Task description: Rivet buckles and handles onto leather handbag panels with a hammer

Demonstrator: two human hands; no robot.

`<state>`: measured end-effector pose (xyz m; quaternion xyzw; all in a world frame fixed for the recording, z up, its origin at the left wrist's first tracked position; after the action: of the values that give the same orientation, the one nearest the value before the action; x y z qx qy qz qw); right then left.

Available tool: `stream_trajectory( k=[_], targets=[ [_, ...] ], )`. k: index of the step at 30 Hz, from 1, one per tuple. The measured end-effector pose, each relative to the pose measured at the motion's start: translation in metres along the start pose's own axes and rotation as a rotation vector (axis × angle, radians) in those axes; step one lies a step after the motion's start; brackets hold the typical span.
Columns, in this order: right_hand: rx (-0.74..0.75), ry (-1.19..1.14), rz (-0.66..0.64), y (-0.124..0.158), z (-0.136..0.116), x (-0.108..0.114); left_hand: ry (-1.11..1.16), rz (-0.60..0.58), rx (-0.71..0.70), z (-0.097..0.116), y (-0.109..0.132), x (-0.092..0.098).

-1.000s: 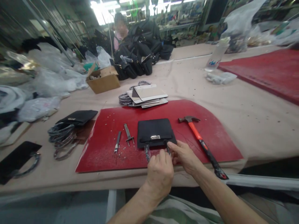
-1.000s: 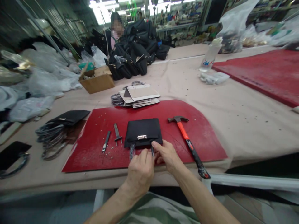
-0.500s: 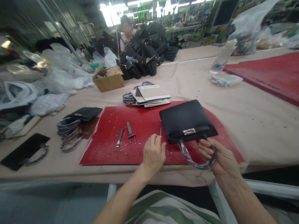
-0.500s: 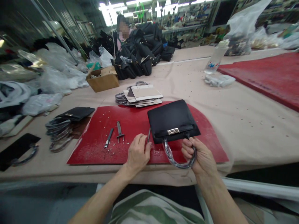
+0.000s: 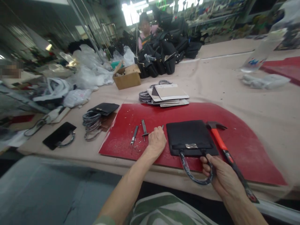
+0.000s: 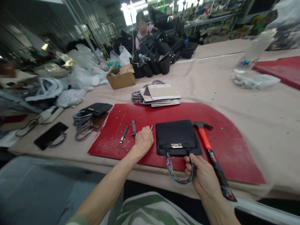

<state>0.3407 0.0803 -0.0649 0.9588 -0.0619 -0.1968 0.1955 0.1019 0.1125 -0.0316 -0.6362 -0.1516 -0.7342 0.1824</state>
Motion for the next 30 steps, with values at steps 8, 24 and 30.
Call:
stream_trajectory(
  k=[8,24,30],
  targets=[
    [0.331,1.208,0.017,-0.003,-0.025,0.026,0.040,0.160,0.107,-0.082,0.002,0.045],
    [1.086,1.638,-0.314,0.037,-0.005,-0.047,0.052,-0.288,0.309,-0.096,-0.073,0.012],
    [1.029,1.616,-0.427,0.059,0.010,-0.043,0.635,-0.312,0.317,-0.107,-0.050,0.011]
  ],
)
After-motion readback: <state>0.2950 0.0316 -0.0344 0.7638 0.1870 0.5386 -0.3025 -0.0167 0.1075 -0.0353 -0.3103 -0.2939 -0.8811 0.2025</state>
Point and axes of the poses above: each hand's wrist, its own y-axis away from the middle knuckle, its own x-axis out of the back of the hand, z = x × y, the point moved 6 cm from there along -y, towards the middle knuckle, and after that the axes turned 8 degrees about x, right-handed, at the moved point
